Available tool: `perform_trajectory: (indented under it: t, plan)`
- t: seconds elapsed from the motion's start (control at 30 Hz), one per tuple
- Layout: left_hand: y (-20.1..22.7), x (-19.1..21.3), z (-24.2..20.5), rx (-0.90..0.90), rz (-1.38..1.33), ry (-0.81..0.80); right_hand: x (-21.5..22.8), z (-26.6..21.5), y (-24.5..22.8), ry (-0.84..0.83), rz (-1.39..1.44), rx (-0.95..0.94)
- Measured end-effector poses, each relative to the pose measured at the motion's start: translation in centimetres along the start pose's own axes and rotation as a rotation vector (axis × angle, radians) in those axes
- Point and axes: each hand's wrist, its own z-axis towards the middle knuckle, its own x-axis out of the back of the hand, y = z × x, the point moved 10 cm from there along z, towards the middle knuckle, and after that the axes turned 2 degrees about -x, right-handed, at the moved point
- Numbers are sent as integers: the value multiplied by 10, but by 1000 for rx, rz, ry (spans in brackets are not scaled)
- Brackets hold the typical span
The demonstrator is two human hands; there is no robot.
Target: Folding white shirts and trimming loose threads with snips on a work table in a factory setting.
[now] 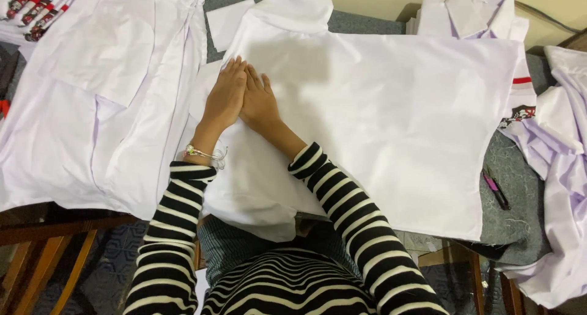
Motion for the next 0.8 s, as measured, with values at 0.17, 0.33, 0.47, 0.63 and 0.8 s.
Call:
perform_trajectory:
  t: [0.17,0.33,0.47,0.63,0.8]
  plan:
    - [9,2,-3,-5,98,5,-2,-8,13,204,-36,110]
    - [17,2,-3,-47,247,-1,9,-32,50,320,-122,148]
    - [28,9,-9,-21,291,-7,37,-67,79,209,-158,131]
    - [34,11,-11,-4,298,-3,57,-103,124,13,-126,29]
    - [44,16,-12,-3,290,11,75,-138,161,-158,-123,-85]
